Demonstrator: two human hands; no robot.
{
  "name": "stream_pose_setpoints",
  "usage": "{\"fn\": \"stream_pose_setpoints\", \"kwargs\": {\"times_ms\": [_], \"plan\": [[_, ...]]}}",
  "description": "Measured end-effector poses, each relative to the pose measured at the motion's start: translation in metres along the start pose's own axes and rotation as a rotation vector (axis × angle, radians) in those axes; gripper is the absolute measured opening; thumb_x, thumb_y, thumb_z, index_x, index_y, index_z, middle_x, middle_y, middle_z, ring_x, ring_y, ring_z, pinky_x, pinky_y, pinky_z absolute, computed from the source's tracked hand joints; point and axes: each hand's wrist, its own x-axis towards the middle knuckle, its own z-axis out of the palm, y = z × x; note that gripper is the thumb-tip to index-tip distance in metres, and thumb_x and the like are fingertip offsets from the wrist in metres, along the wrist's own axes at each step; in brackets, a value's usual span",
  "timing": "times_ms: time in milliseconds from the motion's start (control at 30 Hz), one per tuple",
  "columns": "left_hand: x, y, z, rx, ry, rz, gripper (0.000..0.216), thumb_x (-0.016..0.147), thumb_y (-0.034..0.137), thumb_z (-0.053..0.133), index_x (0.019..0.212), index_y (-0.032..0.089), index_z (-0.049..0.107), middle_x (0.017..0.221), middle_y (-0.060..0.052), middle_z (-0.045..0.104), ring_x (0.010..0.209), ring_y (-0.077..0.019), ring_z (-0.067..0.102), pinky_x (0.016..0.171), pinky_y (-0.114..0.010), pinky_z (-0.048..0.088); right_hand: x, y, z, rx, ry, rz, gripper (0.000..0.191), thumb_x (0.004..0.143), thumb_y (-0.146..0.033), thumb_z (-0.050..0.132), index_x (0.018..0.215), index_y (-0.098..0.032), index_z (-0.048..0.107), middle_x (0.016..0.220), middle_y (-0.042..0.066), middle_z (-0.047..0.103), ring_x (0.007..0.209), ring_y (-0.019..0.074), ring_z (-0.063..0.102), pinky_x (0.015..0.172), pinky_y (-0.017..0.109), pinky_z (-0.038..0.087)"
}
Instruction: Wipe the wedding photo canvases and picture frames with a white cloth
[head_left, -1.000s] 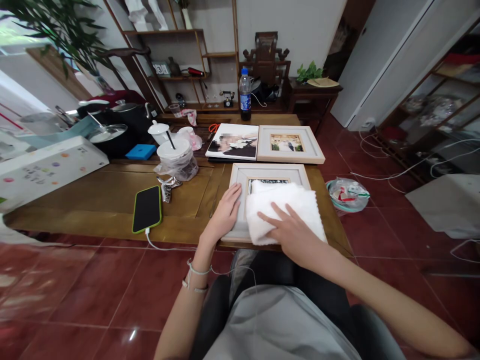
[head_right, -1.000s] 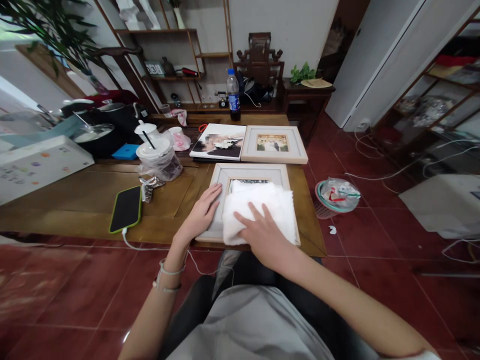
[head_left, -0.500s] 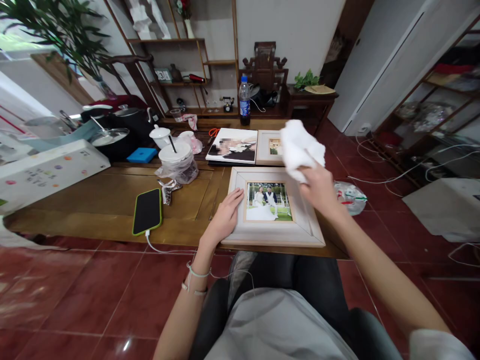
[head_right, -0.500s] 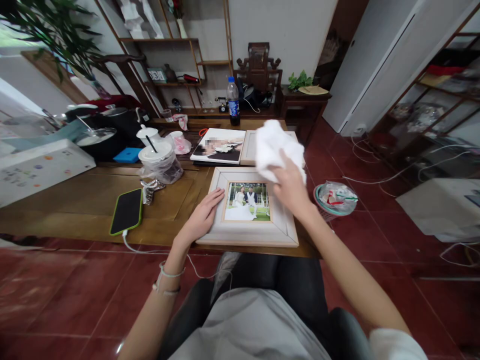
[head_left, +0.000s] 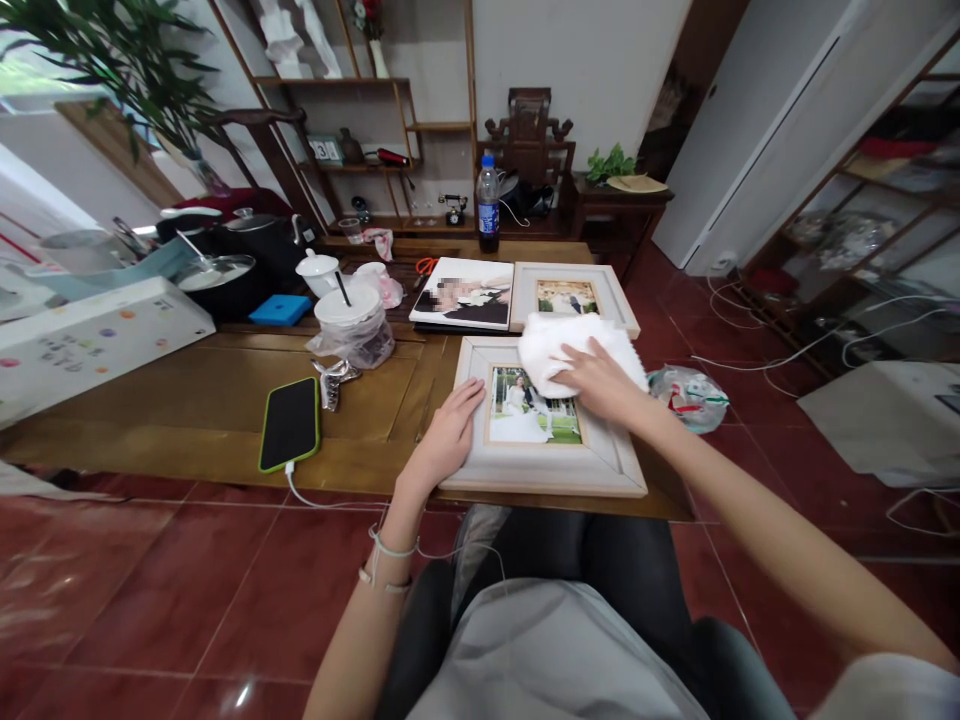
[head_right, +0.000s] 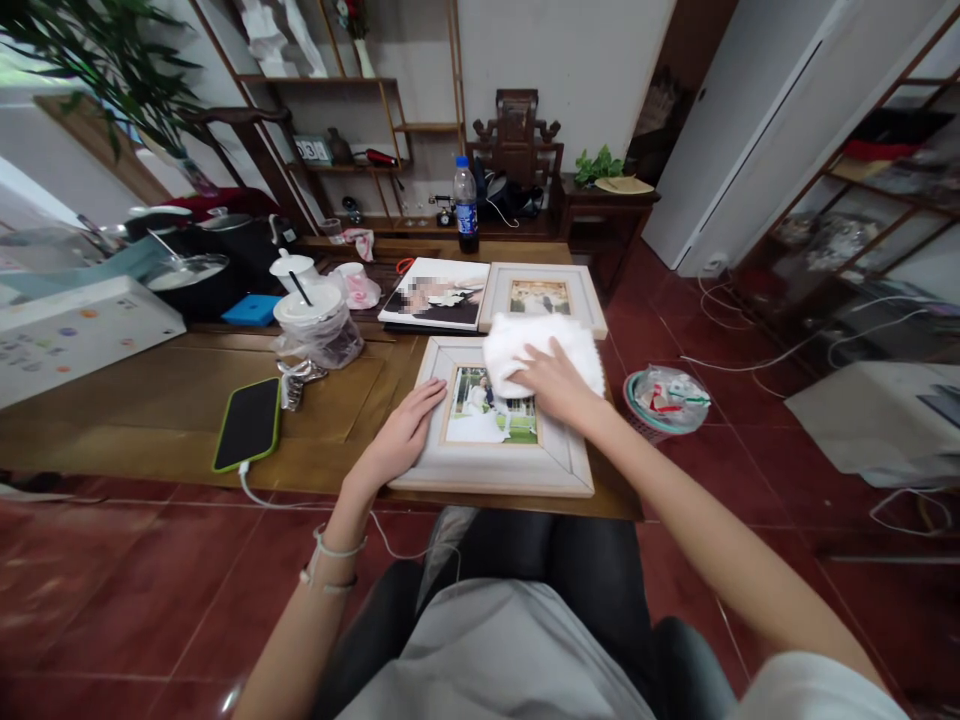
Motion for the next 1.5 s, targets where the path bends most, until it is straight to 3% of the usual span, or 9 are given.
{"fn": "stream_pose_setpoints", "kwargs": {"times_ms": [167,267,333,400,500,667,1067,1300,1500], "plan": [[0.000,0.001,0.000,-0.023,0.013,0.003,0.044,0.089,0.012,0.034,0.129,0.019,0.048,0.139,-0.011,0.045,0.135,-0.0228,0.033,0.110,-0.052,0.029,-0.040,0.039,-0.024,-0.013,-0.052,0.147,0.049,0.065,0.002,0.040,0.104,-0.015,0.063,0.102,0.013,0.068,0.101,0.0279,0.060,0.085,0.043,0.043],[0.001,0.001,0.001,-0.023,0.023,0.011,0.041,0.090,0.013,0.034,0.127,0.019,0.050,0.139,-0.011,0.046,0.134,-0.0228,0.034,0.109,-0.053,0.030,-0.049,0.045,-0.032,-0.079,0.077,0.378,0.035,0.072,-0.007,0.043,0.101,-0.012,0.061,0.092,0.015,0.067,0.086,0.0287,0.062,0.072,0.037,0.046],[0.001,0.001,0.001,-0.019,0.024,0.014,0.039,0.090,0.014,0.034,0.125,0.019,0.050,0.138,-0.012,0.046,0.134,-0.0231,0.034,0.109,-0.053,0.030,-0.047,0.039,-0.029,-0.147,0.202,0.447,0.032,0.073,-0.008,0.044,0.099,-0.012,0.062,0.106,0.018,0.063,0.100,0.0328,0.057,0.080,0.042,0.045],[0.001,0.001,0.001,-0.011,0.022,0.014,0.037,0.091,0.015,0.034,0.124,0.019,0.050,0.138,-0.012,0.046,0.134,-0.0232,0.034,0.109,-0.053,0.030,-0.041,0.029,-0.020,-0.189,0.242,0.367,0.037,0.072,-0.004,0.043,0.102,-0.013,0.063,0.130,0.017,0.052,0.121,0.0348,0.044,0.093,0.048,0.038],[0.001,0.001,0.000,0.008,0.020,0.014,0.035,0.091,0.017,0.035,0.122,0.018,0.051,0.138,-0.012,0.046,0.134,-0.0233,0.034,0.109,-0.053,0.030,-0.026,0.009,-0.001,-0.174,0.122,0.179,0.050,0.068,0.002,0.044,0.112,-0.016,0.062,0.145,0.011,0.037,0.134,0.0334,0.026,0.104,0.052,0.025],[0.000,0.002,0.001,0.032,0.018,-0.004,0.034,0.091,0.018,0.036,0.122,0.018,0.050,0.139,-0.013,0.045,0.134,-0.0242,0.034,0.108,-0.053,0.031,-0.022,-0.020,0.013,-0.132,0.000,0.137,0.055,0.068,0.001,0.045,0.121,-0.011,0.056,0.135,0.018,0.048,0.129,0.0348,0.035,0.105,0.053,0.022],[0.001,0.007,-0.001,0.093,-0.004,-0.050,0.035,0.092,0.019,0.035,0.123,0.016,0.049,0.141,-0.012,0.042,0.134,-0.0235,0.033,0.110,-0.049,0.030,-0.103,-0.112,-0.042,0.131,-0.205,0.035,0.062,0.063,-0.002,0.043,0.122,-0.017,0.054,0.112,0.017,0.062,0.109,0.0320,0.055,0.084,0.042,0.048],[0.002,0.005,-0.004,0.119,-0.071,-0.019,0.042,0.094,0.022,0.031,0.135,0.016,0.041,0.144,-0.011,0.039,0.136,-0.0220,0.030,0.111,-0.047,0.028,-0.074,-0.064,-0.009,0.124,-0.064,0.194,0.059,0.064,-0.001,0.047,0.121,-0.013,0.057,0.141,0.020,0.040,0.128,0.0330,0.039,0.102,0.047,0.036],[0.002,0.002,-0.003,0.131,-0.066,0.011,0.044,0.094,0.022,0.031,0.136,0.015,0.040,0.144,-0.012,0.040,0.136,-0.0227,0.030,0.112,-0.047,0.027,-0.011,-0.001,0.008,-0.008,0.051,0.223,0.061,0.067,0.000,0.045,0.126,-0.012,0.054,0.143,0.016,0.040,0.136,0.0334,0.023,0.108,0.055,0.020]]}}
